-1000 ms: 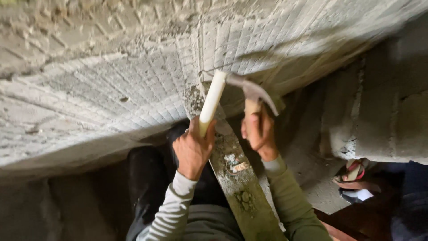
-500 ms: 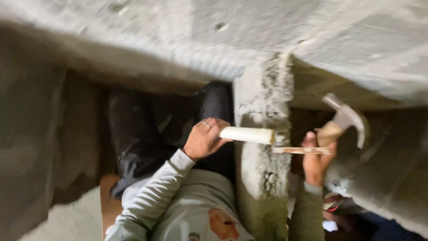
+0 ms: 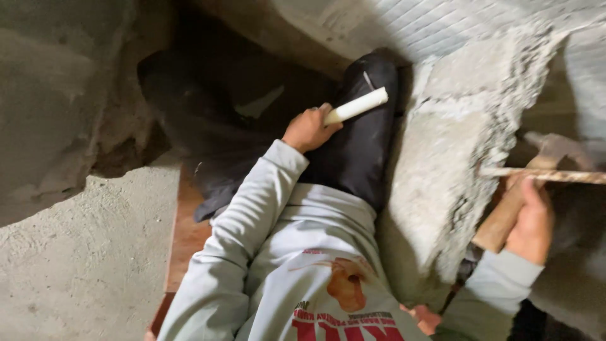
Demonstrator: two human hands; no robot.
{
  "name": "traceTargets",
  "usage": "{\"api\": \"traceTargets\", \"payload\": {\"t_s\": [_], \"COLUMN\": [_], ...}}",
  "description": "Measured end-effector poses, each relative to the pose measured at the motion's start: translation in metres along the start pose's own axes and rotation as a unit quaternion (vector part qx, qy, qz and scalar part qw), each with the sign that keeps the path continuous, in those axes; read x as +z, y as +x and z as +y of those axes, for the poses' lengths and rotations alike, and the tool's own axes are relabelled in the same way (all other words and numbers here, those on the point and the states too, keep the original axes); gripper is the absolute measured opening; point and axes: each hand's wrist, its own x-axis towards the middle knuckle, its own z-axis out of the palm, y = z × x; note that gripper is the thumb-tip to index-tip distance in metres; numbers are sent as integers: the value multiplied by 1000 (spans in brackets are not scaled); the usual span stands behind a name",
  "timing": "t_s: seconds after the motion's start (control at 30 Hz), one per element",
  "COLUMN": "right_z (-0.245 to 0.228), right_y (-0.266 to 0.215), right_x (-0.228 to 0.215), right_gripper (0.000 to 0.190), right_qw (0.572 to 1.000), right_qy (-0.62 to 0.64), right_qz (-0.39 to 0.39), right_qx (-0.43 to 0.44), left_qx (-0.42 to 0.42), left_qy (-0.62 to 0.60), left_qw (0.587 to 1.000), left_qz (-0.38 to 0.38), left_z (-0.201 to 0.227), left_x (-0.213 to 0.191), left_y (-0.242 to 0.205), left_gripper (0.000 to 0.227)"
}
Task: Hammering a PVC pipe segment into a hole in a concrete wall.
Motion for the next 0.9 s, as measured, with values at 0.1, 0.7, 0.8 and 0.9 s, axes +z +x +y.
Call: {"api": "traceTargets", "payload": {"t_s": [0.1, 0.7, 0.8, 0.9], "right_z": [-7, -21, -23, -19], "right_y": [3, 3, -3, -2], "right_x": [0, 23, 32, 33], "right_gripper": [23, 33, 26, 20], "right_qw": [999, 969, 967, 959], "right_qy": [-8, -238, -248, -274], "right_qz": [-30, -18, -1, 11], "right_qx": [13, -58, -51, -71], "left_qx": [-27, -198, -238, -251], "left_qy": [18, 37, 14, -42], "left_qw": [999, 975, 971, 967], "left_qz": [15, -91, -38, 5], "left_z": [-17, -55, -78, -104], "left_x": [15, -4, 20, 41], "left_y": [-6, 31, 48, 68], "left_gripper": [37, 39, 34, 30]}}
